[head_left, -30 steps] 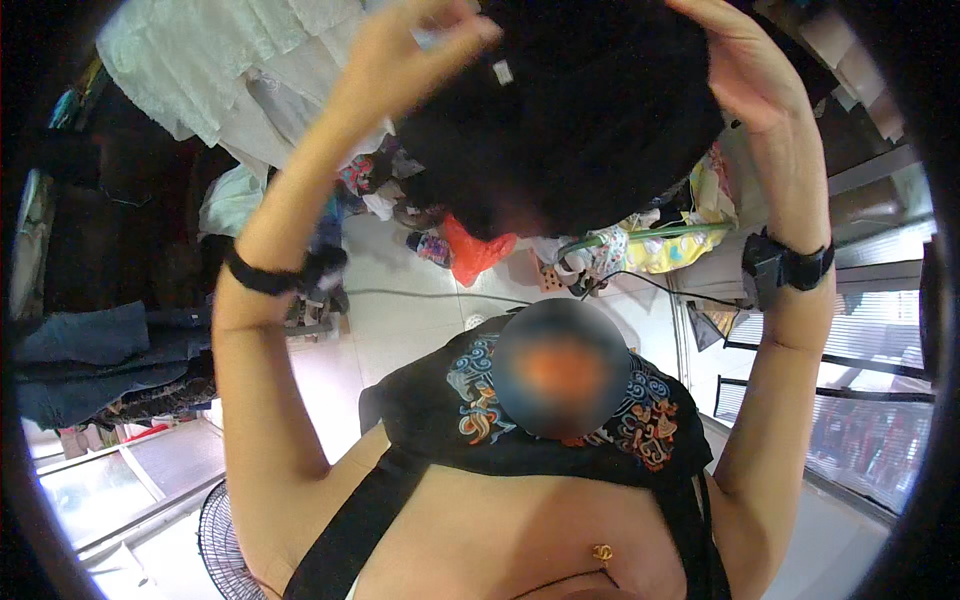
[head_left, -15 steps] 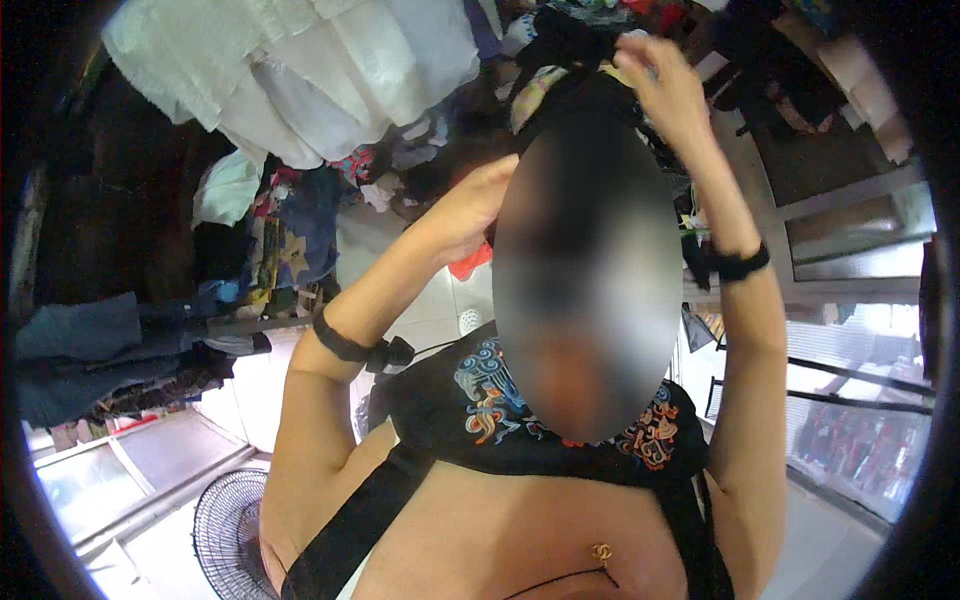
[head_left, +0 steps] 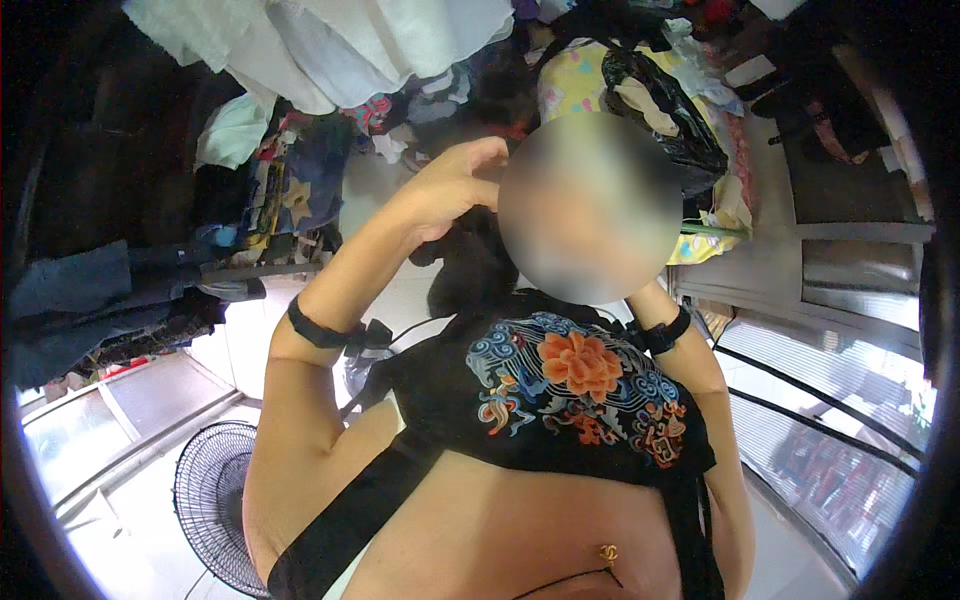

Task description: The person folds several garments one by one, including a white shirt, black pants, and a beige top. The person picks up each item, aligns it, folds it in half or quarters, and places it on a pile.

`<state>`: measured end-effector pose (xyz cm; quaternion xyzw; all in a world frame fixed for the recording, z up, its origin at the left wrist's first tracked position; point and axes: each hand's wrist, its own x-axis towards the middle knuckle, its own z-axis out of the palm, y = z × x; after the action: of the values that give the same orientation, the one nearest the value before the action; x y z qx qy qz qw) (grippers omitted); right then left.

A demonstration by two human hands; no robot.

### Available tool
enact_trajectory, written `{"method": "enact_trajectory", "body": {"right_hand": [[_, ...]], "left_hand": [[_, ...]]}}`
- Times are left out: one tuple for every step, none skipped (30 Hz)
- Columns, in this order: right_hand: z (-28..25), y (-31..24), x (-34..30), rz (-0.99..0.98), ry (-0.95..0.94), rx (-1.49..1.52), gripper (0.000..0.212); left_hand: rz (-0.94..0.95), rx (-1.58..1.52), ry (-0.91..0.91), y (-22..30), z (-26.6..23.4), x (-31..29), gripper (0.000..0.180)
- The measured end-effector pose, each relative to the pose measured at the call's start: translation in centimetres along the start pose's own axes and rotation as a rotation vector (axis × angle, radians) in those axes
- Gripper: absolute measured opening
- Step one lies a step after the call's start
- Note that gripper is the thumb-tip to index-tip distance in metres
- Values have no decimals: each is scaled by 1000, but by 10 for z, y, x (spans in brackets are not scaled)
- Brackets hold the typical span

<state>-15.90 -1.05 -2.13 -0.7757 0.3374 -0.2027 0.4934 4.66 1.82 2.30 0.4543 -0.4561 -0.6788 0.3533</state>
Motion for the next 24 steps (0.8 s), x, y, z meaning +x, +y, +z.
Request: {"method": "enact_trajectory", "body": {"right_hand": [[10,19,2,7,-18,396,22],[10,17,4,12,-8,333,22],[7,13,6,17,2,271,22],[7,10,7,20,12,208,22],[7,9,10,-2,18,69,24],[12,6,12,-108,71,-6,25],[18,-1,13,-214,124,-79,26],[21,-6,13,-320,186,-154,27],[27,11,16,-234,60,-28,32],[27,15,17,-127,-4,8,32],[29,17,19,-19,-73,47,32],[29,18,21,89,-143,84,32],[27,17,19,73,-107,174,28],[27,11,18,46,-35,271,26],[25,3,15,24,45,366,25],[22,-6,13,3,127,461,23],[16,-15,11,-68,178,320,24],[12,-23,9,-16,126,292,25],[8,-30,8,36,76,263,26],[5,-32,7,91,31,233,27],[7,-25,8,56,37,158,28],[6,-28,7,60,63,130,28],[4,-34,4,64,91,101,29],[3,-37,3,68,119,72,29]], "left_hand": [[-8,14,1,1,-2,-4,40],[-15,22,17,0,-5,-9,38],[-17,-5,30,-5,-8,-11,36],[-20,-32,44,-13,-11,-11,34],[-20,-56,53,-14,-11,-12,31],[-33,-121,81,-13,-7,-15,30],[-45,-187,109,-11,-1,-19,29],[-54,-248,130,-6,6,-21,28],[-45,-238,128,-5,7,-21,31],[-48,-269,127,-1,8,-23,31],[-54,-302,134,3,5,-25,31],[-60,-336,139,4,1,-27,32],[-36,-315,258,0,-4,-27,31],[102,-147,191,-12,-22,-22,23],[125,86,272,-10,-29,-24,18],[145,321,349,-8,-35,-25,13],[143,349,335,-10,-38,-26,12],[139,375,320,-17,-40,-26,12],[136,402,304,-24,-42,-26,13],[157,459,262,-29,-42,-26,15],[162,420,237,-32,-40,-25,17],[168,380,211,-35,-39,-23,18],[154,330,201,-35,-38,-21,17],[141,279,191,-36,-37,-20,17]]}}
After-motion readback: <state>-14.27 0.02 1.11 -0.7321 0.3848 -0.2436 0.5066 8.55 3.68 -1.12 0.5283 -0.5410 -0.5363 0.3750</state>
